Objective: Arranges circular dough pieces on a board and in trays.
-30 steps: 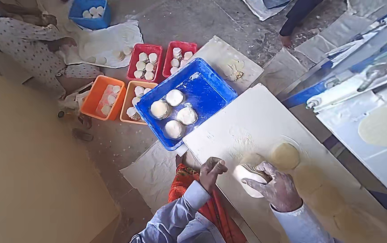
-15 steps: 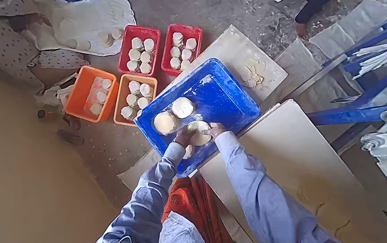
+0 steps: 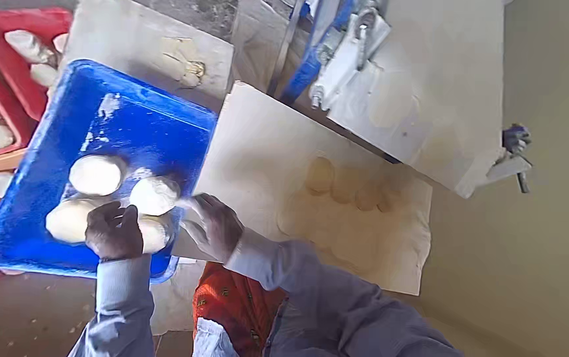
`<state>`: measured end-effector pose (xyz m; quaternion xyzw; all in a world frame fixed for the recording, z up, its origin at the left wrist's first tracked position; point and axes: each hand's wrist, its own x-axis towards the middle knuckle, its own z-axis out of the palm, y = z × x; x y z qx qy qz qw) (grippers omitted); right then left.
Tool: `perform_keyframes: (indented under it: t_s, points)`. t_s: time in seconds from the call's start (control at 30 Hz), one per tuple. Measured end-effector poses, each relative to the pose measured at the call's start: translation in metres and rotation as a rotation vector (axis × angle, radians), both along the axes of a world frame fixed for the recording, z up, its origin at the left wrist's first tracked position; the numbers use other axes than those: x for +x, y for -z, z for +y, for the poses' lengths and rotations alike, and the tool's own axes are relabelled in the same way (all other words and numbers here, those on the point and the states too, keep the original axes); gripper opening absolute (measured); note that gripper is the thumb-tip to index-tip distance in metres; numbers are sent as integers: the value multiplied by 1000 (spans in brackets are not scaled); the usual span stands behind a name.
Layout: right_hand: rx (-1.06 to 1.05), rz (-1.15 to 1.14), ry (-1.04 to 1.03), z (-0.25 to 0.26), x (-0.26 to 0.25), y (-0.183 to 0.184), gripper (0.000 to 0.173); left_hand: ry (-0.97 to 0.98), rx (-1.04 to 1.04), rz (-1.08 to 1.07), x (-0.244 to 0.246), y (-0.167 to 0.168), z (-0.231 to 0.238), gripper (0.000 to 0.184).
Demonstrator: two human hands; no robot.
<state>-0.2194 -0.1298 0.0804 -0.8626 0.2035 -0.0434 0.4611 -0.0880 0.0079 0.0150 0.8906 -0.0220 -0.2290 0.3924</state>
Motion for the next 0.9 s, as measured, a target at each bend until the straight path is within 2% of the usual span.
perform_keyframes:
  t_s: [0.07, 0.13, 0.23, 0.3, 0.37, 0.43, 0.57, 0.77, 0.9]
  points:
    - [-45, -78, 98, -12, -82, -7, 27, 27, -127, -115, -47, -18, 0, 43]
    - [-80, 24, 217, -37, -157, -6, 27, 120, -198, -91, -103, -33, -11, 40]
    - [-111, 271, 276, -97, -220, -7, 38, 225, -253, 258, -189, -48, -47, 35]
    - [-146, 379, 157, -128, -219, -3, 47, 190, -251, 528, -234, -50, -78, 31]
    - [-195, 416, 9, -144, -198, 9, 56, 100, -234, 623, -264, -39, -108, 30]
    - [-269, 489, -108, -149, -176, 21, 63, 45, -200, 605, -280, -31, -130, 34]
    - [-379, 598, -196, -150, -161, 23, 57, 35, -118, 497, -292, -19, -151, 32]
    - [-251, 763, -271, -160, -151, 4, 52, 16, -49, 395, -297, -21, -152, 30]
    - [-160, 924, -282, -172, -144, 6, 66, 9, -61, 379, -299, -20, -152, 30]
